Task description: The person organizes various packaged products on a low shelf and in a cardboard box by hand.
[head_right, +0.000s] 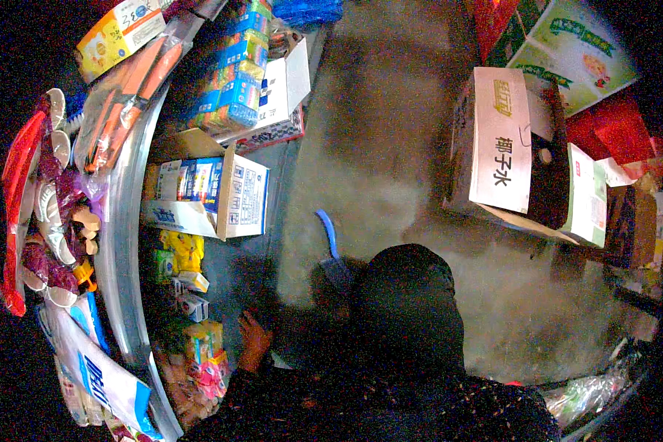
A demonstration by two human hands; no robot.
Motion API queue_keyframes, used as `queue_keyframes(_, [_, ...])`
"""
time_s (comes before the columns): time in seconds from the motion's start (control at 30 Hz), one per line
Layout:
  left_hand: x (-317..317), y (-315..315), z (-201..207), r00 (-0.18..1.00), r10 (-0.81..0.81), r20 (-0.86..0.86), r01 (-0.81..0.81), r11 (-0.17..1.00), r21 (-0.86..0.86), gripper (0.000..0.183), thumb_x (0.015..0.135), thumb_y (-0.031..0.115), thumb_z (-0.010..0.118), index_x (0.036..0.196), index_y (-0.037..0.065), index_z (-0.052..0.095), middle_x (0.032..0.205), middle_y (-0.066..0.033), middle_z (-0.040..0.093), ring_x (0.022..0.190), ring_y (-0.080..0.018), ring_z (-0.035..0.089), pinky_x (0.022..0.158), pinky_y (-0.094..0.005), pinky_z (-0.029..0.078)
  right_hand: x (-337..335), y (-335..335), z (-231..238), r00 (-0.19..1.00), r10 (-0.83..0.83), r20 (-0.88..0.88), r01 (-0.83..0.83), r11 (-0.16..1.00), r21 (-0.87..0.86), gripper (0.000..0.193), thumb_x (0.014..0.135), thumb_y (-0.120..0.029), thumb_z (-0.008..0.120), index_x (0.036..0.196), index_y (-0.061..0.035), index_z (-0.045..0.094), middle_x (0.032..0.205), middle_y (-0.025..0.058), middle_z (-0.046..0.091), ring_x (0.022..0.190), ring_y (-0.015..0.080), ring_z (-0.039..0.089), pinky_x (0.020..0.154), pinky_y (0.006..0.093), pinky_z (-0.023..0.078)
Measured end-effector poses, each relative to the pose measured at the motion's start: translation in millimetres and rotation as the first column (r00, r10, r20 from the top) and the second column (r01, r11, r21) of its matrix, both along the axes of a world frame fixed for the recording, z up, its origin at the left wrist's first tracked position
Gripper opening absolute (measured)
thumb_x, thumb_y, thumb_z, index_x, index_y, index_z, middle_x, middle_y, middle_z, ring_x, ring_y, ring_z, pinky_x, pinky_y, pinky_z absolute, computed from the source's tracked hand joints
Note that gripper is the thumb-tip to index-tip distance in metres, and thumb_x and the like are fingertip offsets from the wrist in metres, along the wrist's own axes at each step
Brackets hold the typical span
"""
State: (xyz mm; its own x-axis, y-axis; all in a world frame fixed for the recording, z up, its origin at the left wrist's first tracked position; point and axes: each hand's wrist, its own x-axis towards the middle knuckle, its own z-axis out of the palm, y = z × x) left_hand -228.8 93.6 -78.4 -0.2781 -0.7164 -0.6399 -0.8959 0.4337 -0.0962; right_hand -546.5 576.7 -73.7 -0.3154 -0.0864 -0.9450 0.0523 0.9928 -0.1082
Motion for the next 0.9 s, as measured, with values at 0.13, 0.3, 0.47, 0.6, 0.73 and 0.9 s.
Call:
queue_keyframes(0.13, [-2,-5,2,0.999,0.044,0.015,-0.044,0.999,0.006,0.104,0.071,0.027,0.07,0.137,-0.013,0.001,0.139,-0.0408,0.01,0.131,-0.0514,0.017,0.107,-0.0533,0.022,10,5,4,0.999,-0.035,0.006,0.035,0.999,0.012,0.031,0.081,-0.03,0.057,0.094,-0.0028,0.064,0.094,0.0179,0.065,0.085,0.0334,0.063,0.069,0.044,0.049])
queue_keyframes(0.3, [26,-7,-35,0.998,0.007,-0.064,-0.009,1.0,-0.026,0.109,0.067,0.03,0.072,0.138,-0.013,0.001,0.138,-0.0422,0.01,0.129,-0.052,0.019,0.107,-0.0522,0.022,25,16,14,0.995,-0.097,0.016,0.096,0.995,0.017,0.03,0.08,-0.029,0.058,0.094,-0.0027,0.064,0.094,0.0177,0.065,0.085,0.0331,0.063,0.069,0.044,0.049])
queue_keyframes(0.47, [101,-38,-90,0.885,-0.418,-0.203,0.41,0.908,-0.081,0.113,0.065,0.035,0.074,0.139,-0.012,0.002,0.138,-0.0416,0.012,0.13,-0.0511,0.019,0.108,-0.0491,0.021,41,23,36,0.98,-0.189,0.065,0.188,0.982,0.027,0.029,0.08,-0.028,0.059,0.093,-0.0027,0.064,0.094,0.0175,0.065,0.085,0.0329,0.063,0.068,0.0439,0.049])
queue_keyframes(0.6, [74,-54,-77,0.927,-0.31,-0.211,0.331,0.941,0.068,0.113,0.065,0.037,0.074,0.139,-0.011,0.003,0.139,-0.0403,0.014,0.13,-0.0503,0.02,0.108,-0.049,0.022,50,32,49,0.961,-0.254,0.109,0.247,0.966,0.07,0.029,0.079,-0.027,0.059,0.093,-0.0027,0.064,0.094,0.0174,0.066,0.085,0.0327,0.063,0.068,0.0439,0.049])
queue_keyframes(0.73, [47,-65,-59,0.97,-0.155,-0.185,0.175,0.98,0.099,0.114,0.065,0.039,0.074,0.139,-0.01,0.003,0.139,-0.039,0.016,0.129,-0.0494,0.022,0.108,-0.0488,0.022,26,31,51,0.968,-0.185,0.169,0.174,0.982,0.078,0.028,0.079,-0.027,0.06,0.093,-0.0027,0.064,0.094,0.0172,0.066,0.085,0.0326,0.064,0.068,0.0438,0.049])
queue_keyframes(0.9, [-27,-85,-39,0.981,-0.003,-0.195,0.009,0.999,0.034,0.114,0.066,0.042,0.074,0.14,-0.009,0.004,0.139,-0.0374,0.019,0.129,-0.0484,0.024,0.108,-0.0487,0.023,-28,24,48,0.968,-0.047,0.247,0.034,0.998,0.055,0.028,0.078,-0.026,0.06,0.093,-0.0026,0.064,0.094,0.0171,0.066,0.085,0.0323,0.064,0.068,0.0437,0.049])
